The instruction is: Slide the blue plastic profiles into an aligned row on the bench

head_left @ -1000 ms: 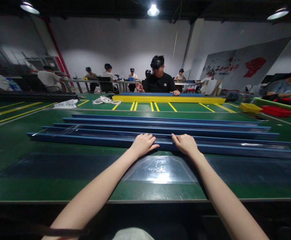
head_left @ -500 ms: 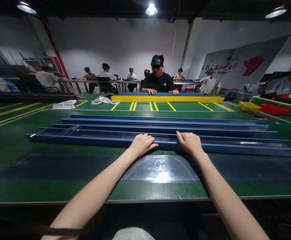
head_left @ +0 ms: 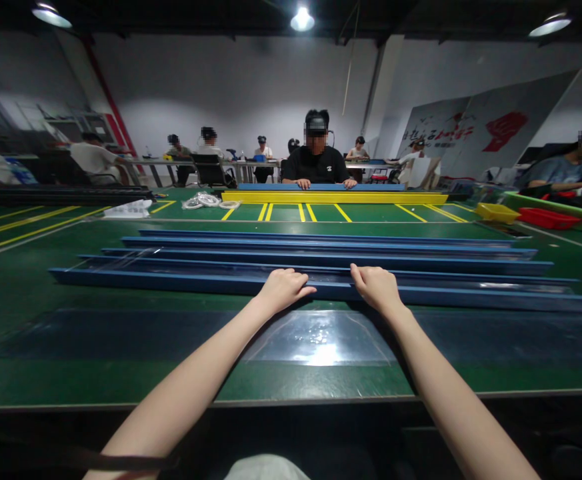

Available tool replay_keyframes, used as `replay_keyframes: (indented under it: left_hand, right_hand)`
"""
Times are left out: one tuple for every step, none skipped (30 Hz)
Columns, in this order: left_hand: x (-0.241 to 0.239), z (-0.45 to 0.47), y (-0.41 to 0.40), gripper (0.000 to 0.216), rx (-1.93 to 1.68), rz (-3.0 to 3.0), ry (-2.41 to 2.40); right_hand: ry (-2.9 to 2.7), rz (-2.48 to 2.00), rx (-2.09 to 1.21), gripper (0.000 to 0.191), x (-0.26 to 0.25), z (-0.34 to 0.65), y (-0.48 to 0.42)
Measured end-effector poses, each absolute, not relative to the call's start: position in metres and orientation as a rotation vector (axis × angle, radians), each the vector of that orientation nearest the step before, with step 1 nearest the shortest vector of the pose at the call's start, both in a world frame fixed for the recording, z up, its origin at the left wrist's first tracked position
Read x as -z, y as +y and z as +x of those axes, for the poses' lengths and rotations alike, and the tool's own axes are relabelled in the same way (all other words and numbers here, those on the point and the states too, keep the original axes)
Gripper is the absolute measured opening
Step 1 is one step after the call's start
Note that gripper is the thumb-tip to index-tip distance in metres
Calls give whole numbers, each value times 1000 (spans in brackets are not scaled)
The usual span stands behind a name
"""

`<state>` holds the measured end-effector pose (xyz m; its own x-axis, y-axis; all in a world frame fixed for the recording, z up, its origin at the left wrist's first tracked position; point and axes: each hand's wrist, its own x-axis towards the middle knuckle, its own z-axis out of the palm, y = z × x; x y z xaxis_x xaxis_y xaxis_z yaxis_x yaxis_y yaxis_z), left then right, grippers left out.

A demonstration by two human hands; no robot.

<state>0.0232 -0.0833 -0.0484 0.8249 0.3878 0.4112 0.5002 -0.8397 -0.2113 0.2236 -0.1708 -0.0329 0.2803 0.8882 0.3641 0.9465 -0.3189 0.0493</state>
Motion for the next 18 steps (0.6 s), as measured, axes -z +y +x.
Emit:
replay_keyframes:
  left_hand:
    - [48, 23, -83, 40, 509, -2699, -678]
    - [48, 23, -84, 40, 506, -2701, -682]
    - [47, 24, -84, 41, 503, -2704, -685]
    - [47, 24, -84, 41, 501, -2707, -686]
    - [47, 24, -84, 41, 498, -2711, -685]
    - [46, 24, -84, 41, 495, -2714, -684]
    - [46, 24, -85, 41, 492, -2717, -684]
    - [45, 24, -85, 41, 490, -2718, -687]
    - [45, 24, -85, 40, 488, -2719, -689]
    - [44, 24, -85, 40, 484, -2720, -692]
    - [44, 24, -85, 40, 480, -2720, -695]
    - [44, 24, -85, 40, 477, -2720, -698]
    - [44, 24, -85, 40, 474, -2721, -700]
    - [44, 24, -85, 41, 472, -2721, -702]
    - [45, 24, -84, 41, 472, -2721, -703]
    - [45, 24, -84, 41, 472, -2722, -704]
    - [45, 24, -83, 42, 472, -2724, -704]
    - [46, 24, -83, 43, 471, -2726, -704]
  right_hand:
    - [-1720, -2367, 489, 55, 33, 224, -171]
    - [-1722, -2368, 487, 55, 33, 224, -171]
    - [-1723, -2370, 485, 55, 34, 224, -171]
    - [-1725, -2371, 483, 55, 33, 224, -171]
    - [-1727, -2371, 480, 55, 33, 224, -171]
    - [-1730, -2371, 475, 55, 33, 224, -171]
    - [-1730, -2372, 471, 55, 33, 224, -171]
    - [-1730, -2373, 467, 55, 33, 224, -171]
    - [-1728, -2373, 465, 55, 32, 224, -171]
    - [-1728, -2373, 461, 55, 32, 224, -171]
    - [-1731, -2372, 456, 55, 32, 224, -171]
    - [-1735, -2371, 450, 54, 32, 224, -171]
    - [-1740, -2371, 444, 54, 32, 224, -171]
    - [-1745, -2371, 439, 54, 32, 224, -171]
    - [-1749, -2371, 438, 54, 32, 224, -170]
    - [-1750, -2371, 442, 54, 32, 224, -170]
    - [-1749, -2371, 450, 54, 32, 224, -170]
    - [-1749, -2369, 456, 54, 33, 224, -170]
